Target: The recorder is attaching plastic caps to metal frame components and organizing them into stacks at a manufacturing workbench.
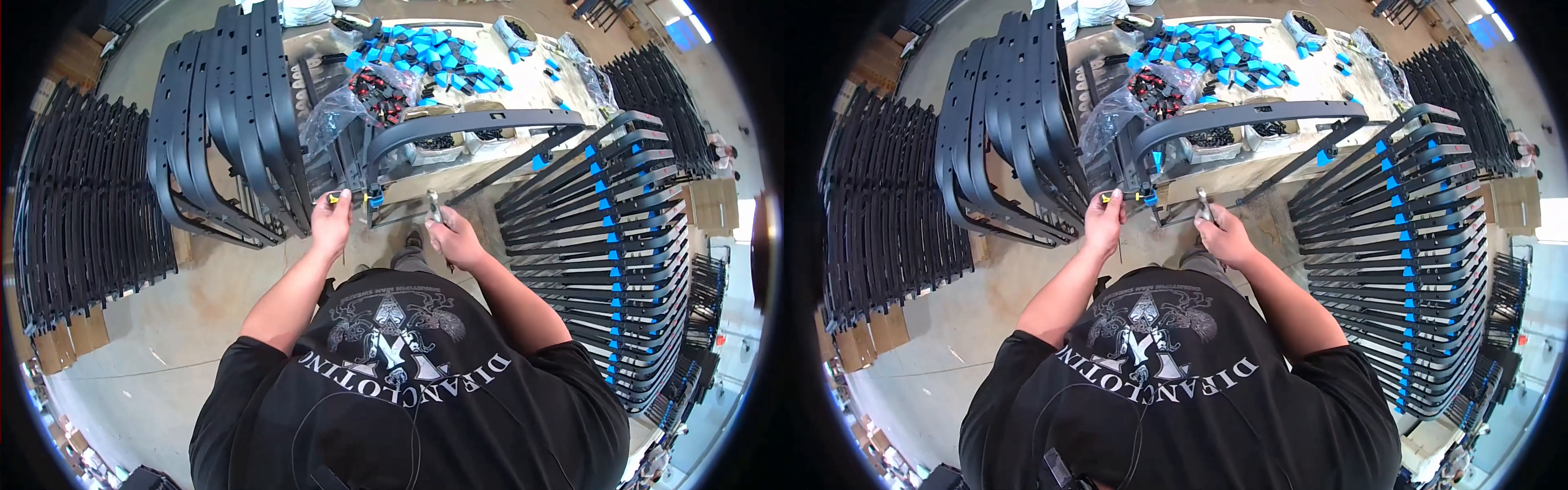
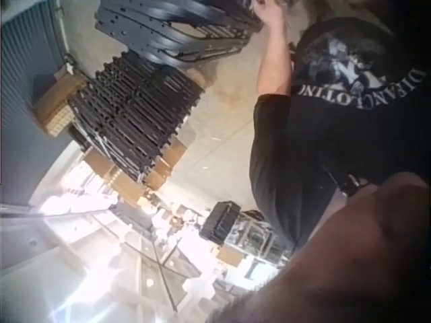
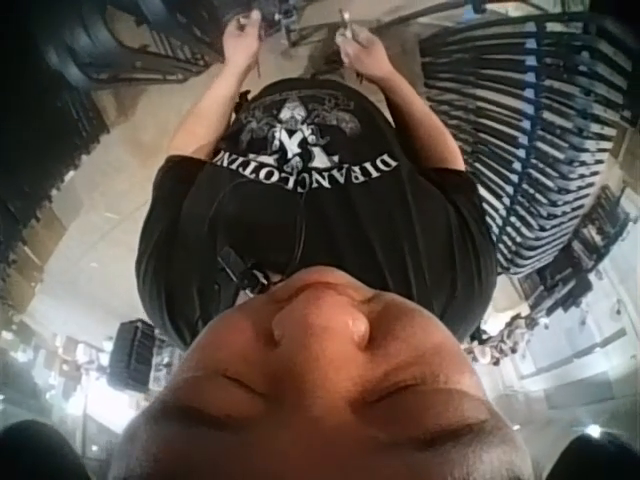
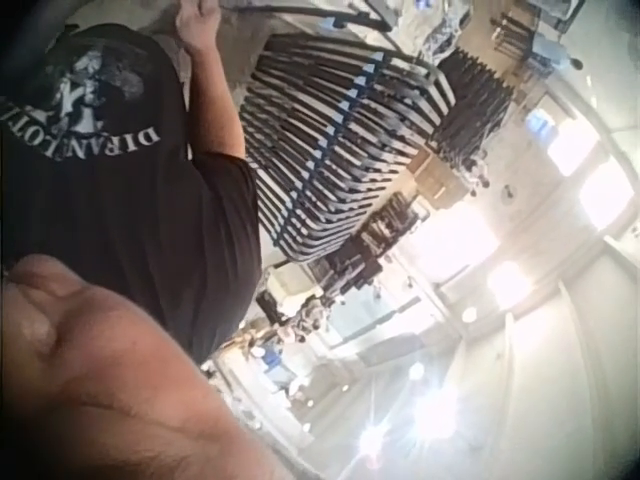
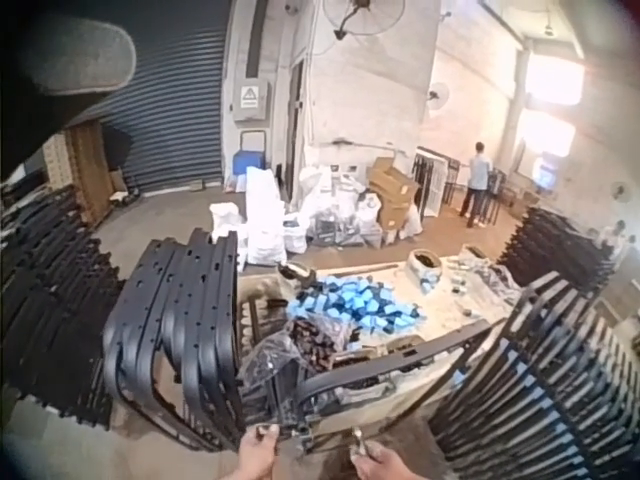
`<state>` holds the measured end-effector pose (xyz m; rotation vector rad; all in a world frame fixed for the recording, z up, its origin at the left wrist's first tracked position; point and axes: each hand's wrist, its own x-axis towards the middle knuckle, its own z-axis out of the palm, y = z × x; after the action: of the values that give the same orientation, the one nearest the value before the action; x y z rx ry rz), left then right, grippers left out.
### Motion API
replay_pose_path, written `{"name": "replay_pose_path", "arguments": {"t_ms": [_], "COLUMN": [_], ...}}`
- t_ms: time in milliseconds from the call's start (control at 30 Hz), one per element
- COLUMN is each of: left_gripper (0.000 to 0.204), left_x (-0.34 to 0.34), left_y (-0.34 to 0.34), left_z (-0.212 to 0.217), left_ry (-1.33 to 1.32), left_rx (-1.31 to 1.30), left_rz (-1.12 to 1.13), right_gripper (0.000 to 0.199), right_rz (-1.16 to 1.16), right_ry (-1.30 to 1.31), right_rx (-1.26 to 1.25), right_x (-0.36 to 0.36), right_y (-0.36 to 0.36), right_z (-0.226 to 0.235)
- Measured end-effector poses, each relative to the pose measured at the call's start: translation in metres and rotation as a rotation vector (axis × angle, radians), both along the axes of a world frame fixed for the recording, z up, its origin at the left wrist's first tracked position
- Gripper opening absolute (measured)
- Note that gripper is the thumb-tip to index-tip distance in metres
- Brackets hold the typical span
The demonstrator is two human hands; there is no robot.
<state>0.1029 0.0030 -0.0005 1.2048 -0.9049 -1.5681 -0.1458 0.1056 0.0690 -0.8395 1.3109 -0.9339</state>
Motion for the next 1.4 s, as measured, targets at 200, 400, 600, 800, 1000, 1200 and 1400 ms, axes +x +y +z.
{"name": "replay_pose_path", "arguments": {"t_ms": [200, 400, 600, 800, 1000, 1200, 1400], "left_gripper": [0.021, 0.022, 0.024, 0.025, 0.026, 0.03, 0.035], "left_x": [-0.008, -0.009, -0.009, -0.012, -0.016, 0.008, -0.027], "left_y": [0.003, 0.007, 0.009, 0.007, 0.015, 0.013, 0.011], "left_z": [-0.007, 0.003, 0.003, 0.005, 0.006, -0.008, 0.011], "left_ry": [0.067, 0.164, 0.237, 0.247, -0.072, -0.072, -0.196], "left_rx": [0.073, 0.167, 0.249, 0.299, 0.031, 0.027, 0.171], "left_rz": [0.109, 0.133, 0.17, 0.184, 0.238, 0.045, 0.288], "right_gripper": [0.006, 0.009, 0.012, 0.015, 0.015, 0.014, 0.025], "right_rz": [-0.052, -0.036, -0.051, -0.05, -0.062, 0.005, 0.118], "right_ry": [0.017, 0.077, 0.127, 0.142, 0.141, 0.189, 0.49], "right_rx": [0.101, 0.108, 0.148, 0.149, 0.151, 0.235, 0.051], "right_x": [0.003, 0.001, 0.003, 0.002, 0.002, 0.005, 0.038], "right_y": [0.009, 0.016, 0.022, 0.034, 0.039, 0.033, -0.022], "right_z": [-0.003, -0.01, -0.015, -0.028, -0.031, -0.04, -0.051]}}
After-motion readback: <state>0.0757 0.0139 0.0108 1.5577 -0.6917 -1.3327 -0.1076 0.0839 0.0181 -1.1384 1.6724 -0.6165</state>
